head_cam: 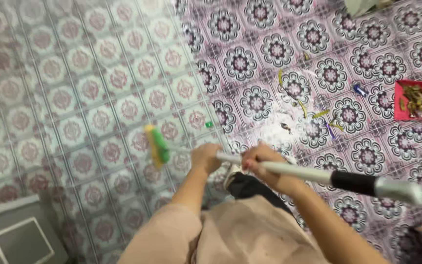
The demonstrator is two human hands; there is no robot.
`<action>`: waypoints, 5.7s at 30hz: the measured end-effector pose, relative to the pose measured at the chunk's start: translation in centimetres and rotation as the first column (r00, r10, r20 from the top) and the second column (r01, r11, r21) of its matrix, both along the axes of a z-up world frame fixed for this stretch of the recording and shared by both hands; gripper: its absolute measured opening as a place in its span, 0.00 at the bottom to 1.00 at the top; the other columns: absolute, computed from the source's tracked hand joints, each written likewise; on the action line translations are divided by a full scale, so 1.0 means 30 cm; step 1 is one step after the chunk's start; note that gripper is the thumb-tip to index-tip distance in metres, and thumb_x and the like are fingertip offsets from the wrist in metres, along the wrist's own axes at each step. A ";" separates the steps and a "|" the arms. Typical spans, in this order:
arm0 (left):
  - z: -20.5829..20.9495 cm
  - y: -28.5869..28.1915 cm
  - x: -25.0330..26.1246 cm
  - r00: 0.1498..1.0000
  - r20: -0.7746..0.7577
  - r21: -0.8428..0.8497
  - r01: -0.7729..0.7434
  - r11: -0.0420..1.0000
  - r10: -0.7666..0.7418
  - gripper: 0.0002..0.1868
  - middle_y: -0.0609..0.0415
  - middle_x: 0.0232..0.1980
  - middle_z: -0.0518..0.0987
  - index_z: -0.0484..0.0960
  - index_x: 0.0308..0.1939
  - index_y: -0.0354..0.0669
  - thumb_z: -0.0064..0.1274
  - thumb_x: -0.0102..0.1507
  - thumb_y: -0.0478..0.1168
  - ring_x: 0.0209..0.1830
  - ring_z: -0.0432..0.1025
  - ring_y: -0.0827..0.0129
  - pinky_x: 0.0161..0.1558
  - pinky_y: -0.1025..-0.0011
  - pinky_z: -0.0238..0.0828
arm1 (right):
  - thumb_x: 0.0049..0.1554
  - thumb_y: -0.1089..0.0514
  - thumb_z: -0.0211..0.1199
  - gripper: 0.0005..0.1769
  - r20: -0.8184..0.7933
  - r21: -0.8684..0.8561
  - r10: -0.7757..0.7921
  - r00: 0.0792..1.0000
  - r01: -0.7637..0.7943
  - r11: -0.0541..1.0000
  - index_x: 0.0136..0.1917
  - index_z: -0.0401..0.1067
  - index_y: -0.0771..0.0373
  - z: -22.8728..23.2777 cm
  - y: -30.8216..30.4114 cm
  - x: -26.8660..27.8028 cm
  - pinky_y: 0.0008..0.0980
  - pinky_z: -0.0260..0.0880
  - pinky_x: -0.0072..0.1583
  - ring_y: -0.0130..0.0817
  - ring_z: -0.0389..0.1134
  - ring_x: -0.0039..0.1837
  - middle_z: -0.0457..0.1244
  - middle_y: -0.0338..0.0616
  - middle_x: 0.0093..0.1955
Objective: The person sweeps the floor with a broom, gathers debris including paper scraps and wrappers by hand, and places the gathered items into a small bin on a storage shelf.
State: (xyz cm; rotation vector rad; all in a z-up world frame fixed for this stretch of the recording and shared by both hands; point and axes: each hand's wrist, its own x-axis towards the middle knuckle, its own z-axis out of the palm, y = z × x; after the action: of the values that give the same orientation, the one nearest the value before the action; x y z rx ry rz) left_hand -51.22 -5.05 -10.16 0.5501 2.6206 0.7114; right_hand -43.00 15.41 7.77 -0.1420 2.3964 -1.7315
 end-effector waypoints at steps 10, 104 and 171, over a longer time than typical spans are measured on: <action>0.356 0.616 -0.201 0.982 -0.188 0.343 0.077 0.936 -0.012 0.13 0.54 0.29 0.83 0.85 0.40 0.53 0.64 0.52 0.46 0.31 0.80 0.57 0.43 0.55 0.72 | 0.59 0.50 0.62 0.10 -0.369 0.284 0.125 0.921 -0.016 0.959 0.39 0.72 0.54 0.463 0.400 -0.280 0.56 0.42 0.81 0.35 0.70 0.62 0.68 0.33 0.41; 0.360 0.963 -1.723 0.779 0.023 0.142 0.618 0.773 -0.627 0.04 0.57 0.29 0.83 0.79 0.37 0.56 0.55 0.58 0.44 0.34 0.80 0.58 0.72 0.40 0.46 | 0.60 0.52 0.63 0.09 -0.300 0.244 -0.337 0.892 0.413 0.877 0.39 0.72 0.55 0.436 0.598 -1.558 0.43 0.57 0.73 0.33 0.67 0.54 0.65 0.33 0.40; 0.200 2.370 -1.891 0.315 0.106 0.171 0.928 0.329 -0.943 0.22 0.56 0.40 0.84 0.83 0.46 0.62 0.68 0.48 0.46 0.45 0.79 0.57 0.53 0.51 0.69 | 0.59 0.62 0.62 0.07 -0.259 0.092 -0.877 0.405 0.914 0.395 0.40 0.67 0.63 0.262 1.603 -1.628 0.31 0.63 0.47 0.30 0.60 0.42 0.60 0.40 0.39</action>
State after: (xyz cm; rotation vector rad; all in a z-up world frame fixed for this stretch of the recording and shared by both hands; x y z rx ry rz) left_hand -107.95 66.07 -4.16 1.7379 1.5697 0.3905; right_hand -91.84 63.49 15.63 1.3999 3.0214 -1.7326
